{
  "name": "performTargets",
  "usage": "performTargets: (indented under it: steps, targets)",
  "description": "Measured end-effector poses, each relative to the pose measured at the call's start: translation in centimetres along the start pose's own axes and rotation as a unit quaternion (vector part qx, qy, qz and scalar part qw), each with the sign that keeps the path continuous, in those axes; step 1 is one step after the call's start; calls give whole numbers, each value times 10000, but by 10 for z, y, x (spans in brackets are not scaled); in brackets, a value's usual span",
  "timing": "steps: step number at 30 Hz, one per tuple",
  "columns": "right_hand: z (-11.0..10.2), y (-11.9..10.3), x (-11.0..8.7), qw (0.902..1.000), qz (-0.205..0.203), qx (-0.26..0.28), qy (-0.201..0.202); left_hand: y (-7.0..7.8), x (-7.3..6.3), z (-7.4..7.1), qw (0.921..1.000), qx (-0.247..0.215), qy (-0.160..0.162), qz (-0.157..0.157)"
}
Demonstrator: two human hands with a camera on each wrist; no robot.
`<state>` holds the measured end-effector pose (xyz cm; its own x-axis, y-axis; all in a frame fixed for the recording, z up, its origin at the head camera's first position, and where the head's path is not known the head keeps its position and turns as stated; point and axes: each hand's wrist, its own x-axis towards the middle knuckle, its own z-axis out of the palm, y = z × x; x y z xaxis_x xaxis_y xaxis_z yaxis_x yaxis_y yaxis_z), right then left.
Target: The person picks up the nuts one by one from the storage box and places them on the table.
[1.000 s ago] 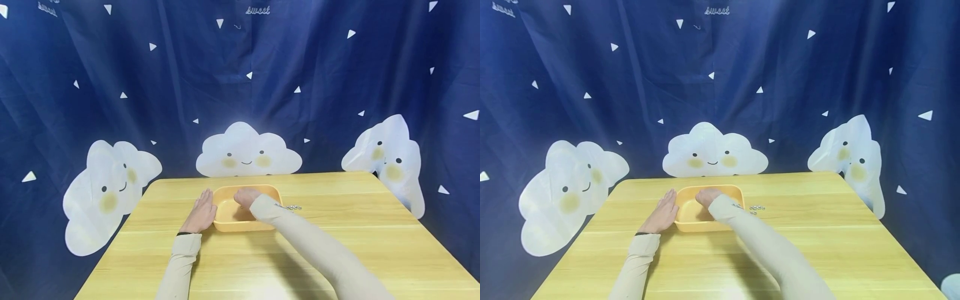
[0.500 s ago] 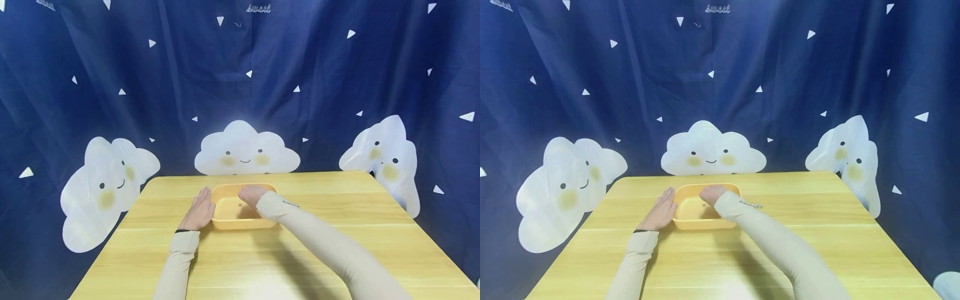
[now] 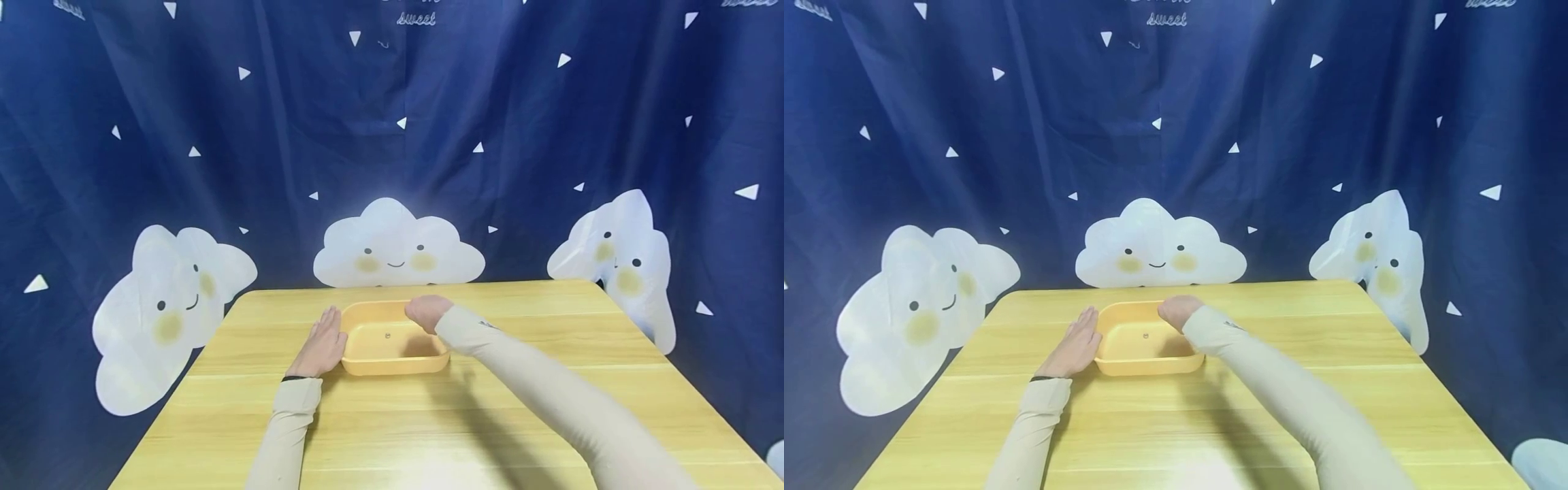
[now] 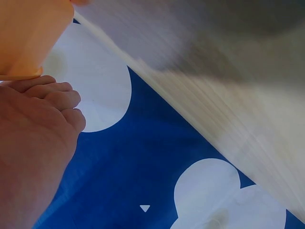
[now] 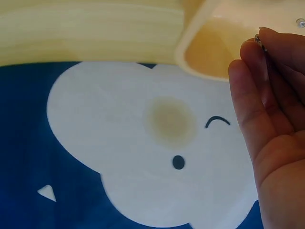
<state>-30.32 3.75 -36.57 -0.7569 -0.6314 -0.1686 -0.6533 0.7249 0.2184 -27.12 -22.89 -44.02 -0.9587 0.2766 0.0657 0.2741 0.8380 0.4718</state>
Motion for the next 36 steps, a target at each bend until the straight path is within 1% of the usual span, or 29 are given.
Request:
performTargets:
  steps: [2,8,11,14,18,25,31,34,36]
  targets:
    - [1,6,-4,10000,-19,34,41,-1,0,1,10000,1,-8,7]
    - [4,23,-18,10000,13,9,-26,-3,0,3,10000,21,-14,2]
    - [3,30,-24,9999,6,4,116,-3,0,4,10000,2,-2,25]
    - [2,37,-29,9993,-99,-88,337,-4,-1,5,10000,-12,-15,22]
    - [2,44,-38,9990,-145,-165,388,-4,-3,5,10000,4,-35,1]
    - [7,55,-50,9998,34,-1,190,-4,-4,4,10000,13,-82,-40]
    - [14,61,-57,9986,314,416,68,-4,-2,2,9999,-61,-96,-19]
    - [23,65,-61,9979,388,504,96,-3,-1,1,9999,-57,-91,-4]
    - [30,67,-64,9977,392,520,210,-2,-1,-1,10000,-36,-59,25]
